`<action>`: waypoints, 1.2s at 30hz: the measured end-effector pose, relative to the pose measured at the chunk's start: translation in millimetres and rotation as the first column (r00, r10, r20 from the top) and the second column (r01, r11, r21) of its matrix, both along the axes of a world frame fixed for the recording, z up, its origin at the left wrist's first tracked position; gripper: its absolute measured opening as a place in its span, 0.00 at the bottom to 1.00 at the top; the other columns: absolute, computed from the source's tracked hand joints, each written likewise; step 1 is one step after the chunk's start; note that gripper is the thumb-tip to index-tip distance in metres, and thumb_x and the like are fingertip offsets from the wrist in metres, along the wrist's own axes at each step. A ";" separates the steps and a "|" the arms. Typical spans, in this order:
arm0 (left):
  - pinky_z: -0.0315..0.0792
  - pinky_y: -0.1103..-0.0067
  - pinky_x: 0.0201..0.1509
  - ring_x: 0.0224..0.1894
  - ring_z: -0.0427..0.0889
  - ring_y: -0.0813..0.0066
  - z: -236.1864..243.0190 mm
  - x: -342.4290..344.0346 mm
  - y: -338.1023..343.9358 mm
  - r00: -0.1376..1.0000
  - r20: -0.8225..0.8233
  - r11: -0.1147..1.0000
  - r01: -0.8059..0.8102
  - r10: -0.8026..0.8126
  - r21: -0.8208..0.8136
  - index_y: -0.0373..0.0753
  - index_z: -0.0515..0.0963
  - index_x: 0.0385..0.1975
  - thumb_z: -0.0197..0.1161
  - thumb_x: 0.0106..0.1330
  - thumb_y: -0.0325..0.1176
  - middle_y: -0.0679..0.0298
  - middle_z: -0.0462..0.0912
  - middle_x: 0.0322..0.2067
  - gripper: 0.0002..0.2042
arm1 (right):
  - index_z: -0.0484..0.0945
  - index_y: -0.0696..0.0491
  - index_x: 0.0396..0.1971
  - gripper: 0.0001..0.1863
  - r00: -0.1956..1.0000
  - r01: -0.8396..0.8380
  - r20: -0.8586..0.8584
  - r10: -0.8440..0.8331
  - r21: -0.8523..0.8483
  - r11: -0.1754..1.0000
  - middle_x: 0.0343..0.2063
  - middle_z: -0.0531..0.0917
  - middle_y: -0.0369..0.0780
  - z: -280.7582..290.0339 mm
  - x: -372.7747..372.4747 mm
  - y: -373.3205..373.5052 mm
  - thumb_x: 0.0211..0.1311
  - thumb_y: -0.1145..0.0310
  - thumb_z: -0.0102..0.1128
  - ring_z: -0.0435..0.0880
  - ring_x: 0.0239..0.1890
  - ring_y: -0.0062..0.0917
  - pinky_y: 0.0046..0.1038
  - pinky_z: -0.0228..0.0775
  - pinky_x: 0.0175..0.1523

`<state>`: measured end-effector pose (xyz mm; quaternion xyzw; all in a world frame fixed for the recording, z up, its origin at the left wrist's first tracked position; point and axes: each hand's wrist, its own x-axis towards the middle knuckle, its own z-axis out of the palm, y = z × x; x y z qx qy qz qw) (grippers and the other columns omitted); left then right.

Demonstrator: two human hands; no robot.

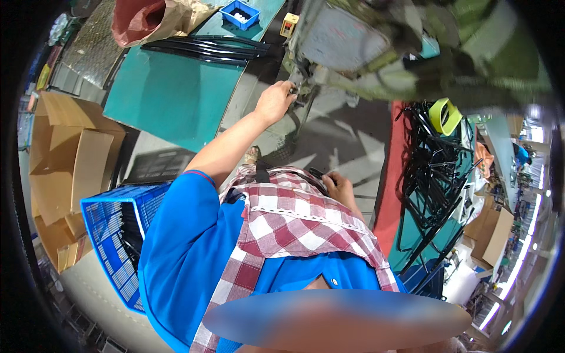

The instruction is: The person uses a manual bending machine to bend black metal rods into a curved shape. They repeatedly pick up rods, insert them into the machine, operate the lever to bend them, and place the finished pieces onto a red tray.

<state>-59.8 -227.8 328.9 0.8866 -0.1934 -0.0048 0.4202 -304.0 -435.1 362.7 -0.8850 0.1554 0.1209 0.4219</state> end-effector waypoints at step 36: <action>0.71 0.84 0.28 0.25 0.78 0.82 37.3 6.9 10.7 0.435 -0.604 0.732 0.236 -0.668 -0.640 0.35 0.73 0.35 0.59 0.66 0.31 0.68 0.78 0.24 0.07 | 0.76 0.62 0.29 0.13 0.980 0.103 0.183 -0.080 -0.121 0.987 0.20 0.79 0.50 51.7 124.0 64.6 0.59 0.65 0.63 0.76 0.20 0.36 0.31 0.67 0.28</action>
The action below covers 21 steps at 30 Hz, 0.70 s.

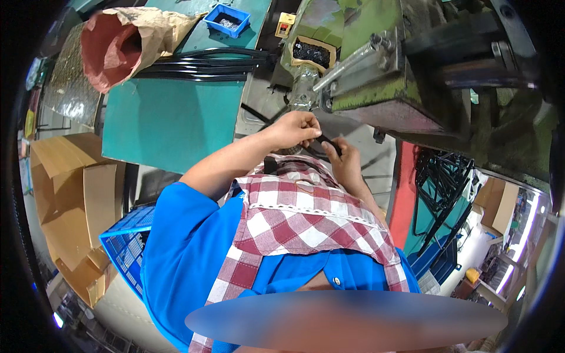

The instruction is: The person uses a manual bending machine to bend black metal rods into a curved shape. They repeatedly pick up rods, insert them into the machine, operate the lever to bend them, and place the finished pieces onto a red tray.

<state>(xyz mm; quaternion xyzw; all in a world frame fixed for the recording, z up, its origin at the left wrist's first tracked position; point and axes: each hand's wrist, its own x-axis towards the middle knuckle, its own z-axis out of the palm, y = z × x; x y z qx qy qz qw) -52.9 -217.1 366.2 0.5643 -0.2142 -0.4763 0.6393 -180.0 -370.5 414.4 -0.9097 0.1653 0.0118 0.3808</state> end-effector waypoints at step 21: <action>0.74 0.72 0.37 0.33 0.80 0.69 -24.8 31.5 2.4 0.795 0.578 0.865 -0.411 0.186 0.288 0.37 0.78 0.40 0.67 0.58 0.35 0.57 0.82 0.32 0.13 | 0.79 0.63 0.35 0.20 0.999 -0.046 0.005 0.046 0.217 0.975 0.22 0.80 0.43 -52.7 43.4 -39.0 0.62 0.57 0.58 0.74 0.27 0.21 0.27 0.67 0.36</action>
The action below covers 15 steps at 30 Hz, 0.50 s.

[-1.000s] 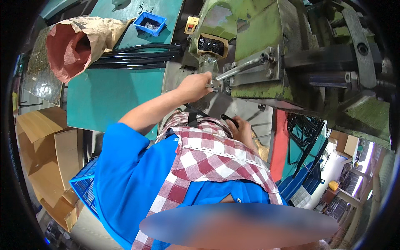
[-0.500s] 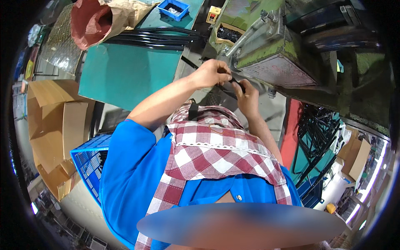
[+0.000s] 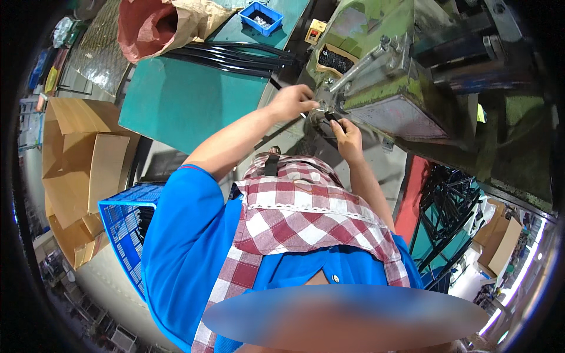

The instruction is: The person uses a manual bending machine to bend black metal rods into a curved shape. They repeatedly pick up rods, insert them into the machine, operate the lever to bend them, and place the finished pieces onto a red tray.

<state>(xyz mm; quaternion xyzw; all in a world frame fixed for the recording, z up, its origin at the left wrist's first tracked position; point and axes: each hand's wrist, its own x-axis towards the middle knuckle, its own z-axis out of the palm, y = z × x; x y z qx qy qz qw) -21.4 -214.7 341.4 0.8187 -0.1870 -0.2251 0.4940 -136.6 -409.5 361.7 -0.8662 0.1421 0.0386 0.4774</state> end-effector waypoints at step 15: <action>0.63 0.67 0.55 0.47 0.73 0.64 -100.1 51.8 112.1 0.649 0.710 0.659 -0.412 -0.272 0.629 0.45 0.74 0.40 0.55 0.59 0.30 0.63 0.73 0.42 0.09 | 0.81 0.64 0.34 0.20 0.991 0.130 -0.051 -0.124 0.138 0.982 0.22 0.81 0.34 -14.2 -35.0 -27.9 0.63 0.57 0.59 0.73 0.26 0.17 0.25 0.67 0.33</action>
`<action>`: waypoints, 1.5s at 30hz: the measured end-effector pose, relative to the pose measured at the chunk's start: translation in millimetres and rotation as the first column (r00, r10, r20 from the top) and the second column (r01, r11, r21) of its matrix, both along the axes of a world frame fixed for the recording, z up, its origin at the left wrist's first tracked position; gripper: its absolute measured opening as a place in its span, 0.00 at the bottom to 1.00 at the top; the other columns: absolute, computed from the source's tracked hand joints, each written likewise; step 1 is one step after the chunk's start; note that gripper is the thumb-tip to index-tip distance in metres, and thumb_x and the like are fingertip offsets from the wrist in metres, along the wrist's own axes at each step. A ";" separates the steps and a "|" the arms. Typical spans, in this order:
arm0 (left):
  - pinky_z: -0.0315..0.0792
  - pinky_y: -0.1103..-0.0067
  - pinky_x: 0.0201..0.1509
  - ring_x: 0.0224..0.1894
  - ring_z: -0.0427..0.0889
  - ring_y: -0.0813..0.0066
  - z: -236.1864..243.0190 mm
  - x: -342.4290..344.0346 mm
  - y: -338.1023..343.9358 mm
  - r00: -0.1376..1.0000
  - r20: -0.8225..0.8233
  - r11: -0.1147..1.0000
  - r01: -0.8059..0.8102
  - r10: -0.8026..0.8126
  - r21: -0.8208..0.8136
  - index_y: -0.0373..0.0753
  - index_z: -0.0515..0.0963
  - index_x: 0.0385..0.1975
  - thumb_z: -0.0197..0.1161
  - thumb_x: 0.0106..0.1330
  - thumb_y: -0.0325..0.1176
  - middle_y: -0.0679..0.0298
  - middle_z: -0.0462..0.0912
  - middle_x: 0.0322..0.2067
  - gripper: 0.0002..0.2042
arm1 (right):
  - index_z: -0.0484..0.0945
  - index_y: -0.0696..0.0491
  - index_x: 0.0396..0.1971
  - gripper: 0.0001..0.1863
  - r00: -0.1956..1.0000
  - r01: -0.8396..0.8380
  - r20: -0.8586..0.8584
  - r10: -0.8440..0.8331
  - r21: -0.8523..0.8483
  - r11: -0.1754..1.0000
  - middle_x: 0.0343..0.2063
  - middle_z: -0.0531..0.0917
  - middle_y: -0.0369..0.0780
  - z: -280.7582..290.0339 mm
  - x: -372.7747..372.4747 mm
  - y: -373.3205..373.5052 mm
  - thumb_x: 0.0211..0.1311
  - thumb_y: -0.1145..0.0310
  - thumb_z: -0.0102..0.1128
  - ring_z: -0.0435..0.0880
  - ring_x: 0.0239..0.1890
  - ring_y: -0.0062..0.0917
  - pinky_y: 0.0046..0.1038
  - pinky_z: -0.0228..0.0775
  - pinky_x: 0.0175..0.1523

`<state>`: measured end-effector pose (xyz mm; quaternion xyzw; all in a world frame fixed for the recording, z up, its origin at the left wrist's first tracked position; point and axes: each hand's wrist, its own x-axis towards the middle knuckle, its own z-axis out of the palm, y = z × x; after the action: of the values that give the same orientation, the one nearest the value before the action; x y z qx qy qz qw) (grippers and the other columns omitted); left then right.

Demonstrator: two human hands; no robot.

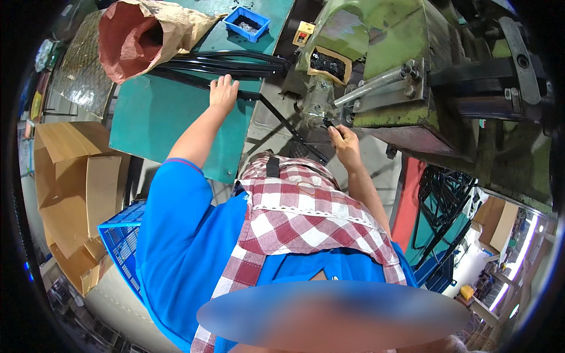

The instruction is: The person uses a manual bending machine to bend black metal rods into a curved shape. They repeatedly pick up rods, insert them into the machine, operate the lever to bend them, and place the finished pieces onto a red tray.

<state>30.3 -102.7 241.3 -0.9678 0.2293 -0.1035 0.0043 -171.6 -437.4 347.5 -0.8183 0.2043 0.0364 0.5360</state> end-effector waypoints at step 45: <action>0.72 0.70 0.38 0.31 0.80 0.61 147.8 -51.3 -99.7 0.434 -0.694 0.806 0.152 -0.575 -0.572 0.34 0.80 0.31 0.60 0.60 0.58 0.54 0.81 0.25 0.26 | 0.77 0.58 0.38 0.08 0.929 0.133 0.323 -0.178 0.158 0.979 0.23 0.76 0.32 80.3 -72.2 -46.1 0.67 0.68 0.55 0.72 0.23 0.12 0.16 0.61 0.28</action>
<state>-21.0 -202.3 389.0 -0.7917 0.3820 0.3323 -0.3418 -243.8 -483.5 427.8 -0.7561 0.1714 -0.1328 0.6174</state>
